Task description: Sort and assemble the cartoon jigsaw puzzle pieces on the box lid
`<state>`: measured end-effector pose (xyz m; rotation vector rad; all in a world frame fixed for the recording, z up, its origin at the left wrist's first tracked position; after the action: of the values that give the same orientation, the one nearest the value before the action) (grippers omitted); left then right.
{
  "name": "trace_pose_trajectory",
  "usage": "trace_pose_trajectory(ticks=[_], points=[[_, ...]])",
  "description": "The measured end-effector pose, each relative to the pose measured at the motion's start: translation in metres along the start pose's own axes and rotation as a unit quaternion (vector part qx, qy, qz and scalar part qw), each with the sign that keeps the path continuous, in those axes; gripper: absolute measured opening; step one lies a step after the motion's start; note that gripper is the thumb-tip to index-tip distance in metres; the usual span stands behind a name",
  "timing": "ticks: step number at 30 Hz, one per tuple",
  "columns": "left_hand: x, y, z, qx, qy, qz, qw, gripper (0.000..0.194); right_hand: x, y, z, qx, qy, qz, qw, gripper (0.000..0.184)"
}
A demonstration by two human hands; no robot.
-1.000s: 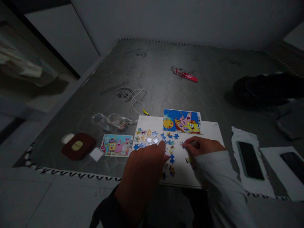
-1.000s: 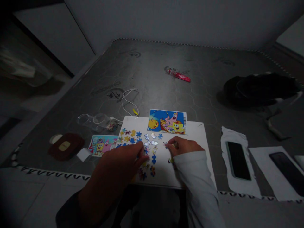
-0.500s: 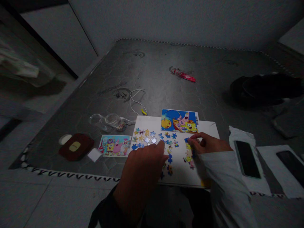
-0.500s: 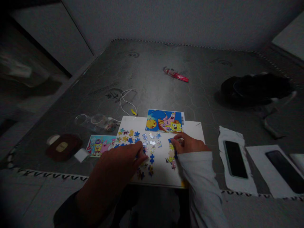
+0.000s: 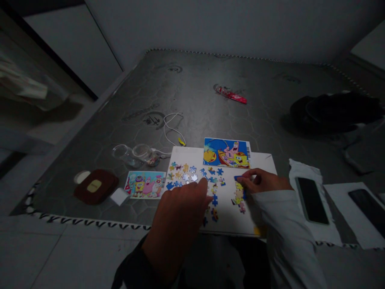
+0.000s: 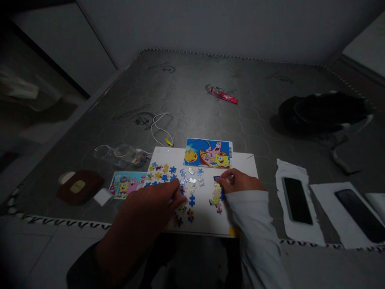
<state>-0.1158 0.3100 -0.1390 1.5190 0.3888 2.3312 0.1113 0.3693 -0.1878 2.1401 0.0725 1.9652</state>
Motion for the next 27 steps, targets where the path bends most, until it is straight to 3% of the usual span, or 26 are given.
trace_pose_trajectory(ticks=[4, 10, 18, 23, 27], points=[[-0.001, 0.000, -0.002, -0.001, -0.005, 0.003, 1.000, 0.016, 0.007, 0.006, -0.001, 0.024, -0.041, -0.004, 0.999, 0.032], [-0.002, 0.000, -0.001, -0.003, -0.023, 0.019, 1.000, 0.017, -0.005, 0.012, -0.019, 0.045, 0.005, -0.107, 0.993, 0.027], [-0.002, 0.004, -0.003, -0.029, -0.027, 0.046, 0.998, 0.015, -0.014, 0.013, -0.032, 0.059, 0.077, -0.070, 0.993, 0.027], [-0.001, 0.004, -0.002, -0.018, -0.020, 0.033, 0.999, 0.014, -0.001, 0.013, -0.022, 0.048, 0.058, -0.076, 0.994, 0.024], [0.000, 0.002, 0.000, -0.003, -0.030, 0.022, 0.999, 0.016, 0.001, 0.011, -0.005, 0.122, 0.073, -0.108, 0.984, 0.022]])
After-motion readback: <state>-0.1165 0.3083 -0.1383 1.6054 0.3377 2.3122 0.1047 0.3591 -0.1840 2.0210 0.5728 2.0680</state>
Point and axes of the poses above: each hand's wrist, its own y-axis away from the middle knuckle, its own x-axis out of the back of the hand, z = x × y, the point moved 2 cm from there along -y, towards the middle knuckle, and after that the axes turned 13 degrees about y, right-handed, at the moved point
